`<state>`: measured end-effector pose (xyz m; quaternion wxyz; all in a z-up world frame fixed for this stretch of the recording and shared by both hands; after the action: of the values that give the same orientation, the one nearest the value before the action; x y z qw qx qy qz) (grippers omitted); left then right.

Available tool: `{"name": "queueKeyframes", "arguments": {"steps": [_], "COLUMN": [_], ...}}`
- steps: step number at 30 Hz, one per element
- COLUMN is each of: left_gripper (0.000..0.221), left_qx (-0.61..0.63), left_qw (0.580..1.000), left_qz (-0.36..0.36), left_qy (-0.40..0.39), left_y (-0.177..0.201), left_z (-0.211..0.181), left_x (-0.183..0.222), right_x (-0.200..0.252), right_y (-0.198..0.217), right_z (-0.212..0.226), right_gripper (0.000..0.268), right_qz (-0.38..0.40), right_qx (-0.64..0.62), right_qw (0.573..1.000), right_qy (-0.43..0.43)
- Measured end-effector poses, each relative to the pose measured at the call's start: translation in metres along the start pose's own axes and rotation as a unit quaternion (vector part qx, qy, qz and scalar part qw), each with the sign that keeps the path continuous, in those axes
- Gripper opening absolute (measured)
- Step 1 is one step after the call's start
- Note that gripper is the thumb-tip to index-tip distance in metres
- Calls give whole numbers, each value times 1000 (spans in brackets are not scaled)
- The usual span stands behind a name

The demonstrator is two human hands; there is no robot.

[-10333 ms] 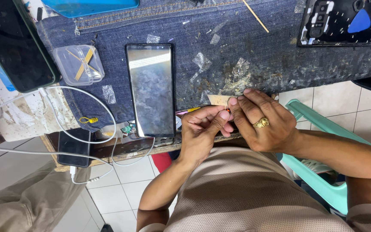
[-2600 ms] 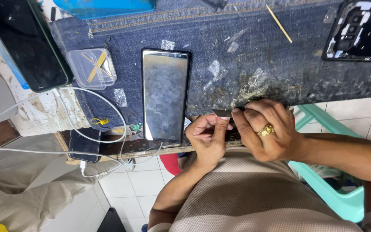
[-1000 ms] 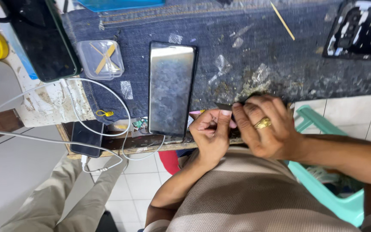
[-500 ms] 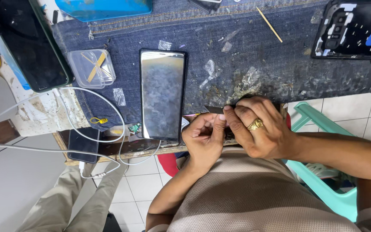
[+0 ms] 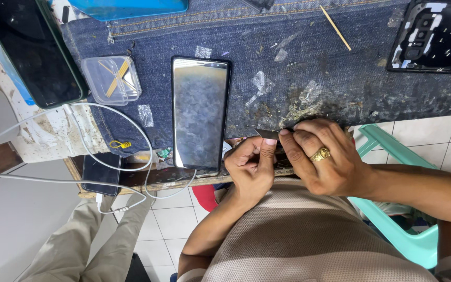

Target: The person cleans the internal components of a mobile phone and attaches a small connector using a thin tool by hand.

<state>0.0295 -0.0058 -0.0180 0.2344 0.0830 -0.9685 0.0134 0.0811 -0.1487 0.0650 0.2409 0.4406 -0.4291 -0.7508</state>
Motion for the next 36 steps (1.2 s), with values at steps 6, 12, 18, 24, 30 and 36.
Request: {"name": "queueKeyframes", "arguments": {"steps": [6, 12, 18, 24, 30, 36], "left_gripper": [17, 16, 16, 16, 18, 20], "left_qx": [30, 72, 74, 83, 83, 80], "left_qw": [999, 997, 996, 995, 995, 996], "left_qz": [5, 21, 25, 26, 28, 31], "left_qy": [25, 27, 37, 48, 40, 40], "left_y": [-2, -3, -1, -3, -5, -6], "left_z": [10, 12, 16, 19, 17, 13], "left_x": [-1, 0, 2, -1, -3, 0], "right_x": [-1, 0, -3, -2, 6, 8], "right_y": [-2, -4, -1, 1, 5, 6], "right_z": [0, 3, 4, 4, 3, 2], "right_gripper": [34, 33, 35, 35, 35, 36], "right_qz": [14, 23, 36, 26, 37, 37], "right_qx": [4, 24, 17, 3, 16, 8], "right_qw": [1000, 999, 999, 1000, 999, 999], "right_qy": [24, 21, 17, 9, 11, -2]}}
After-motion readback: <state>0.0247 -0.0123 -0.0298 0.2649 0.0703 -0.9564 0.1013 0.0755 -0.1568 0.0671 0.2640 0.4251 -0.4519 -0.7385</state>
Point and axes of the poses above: each hand's wrist, its own x-axis away from the middle knuckle, its own y-axis out of the back of the hand, z = x × y, the point moved 4 cm from there along -x, towards the middle knuckle, and after that the axes turned 9 degrees about y, right-handed, at the moved point
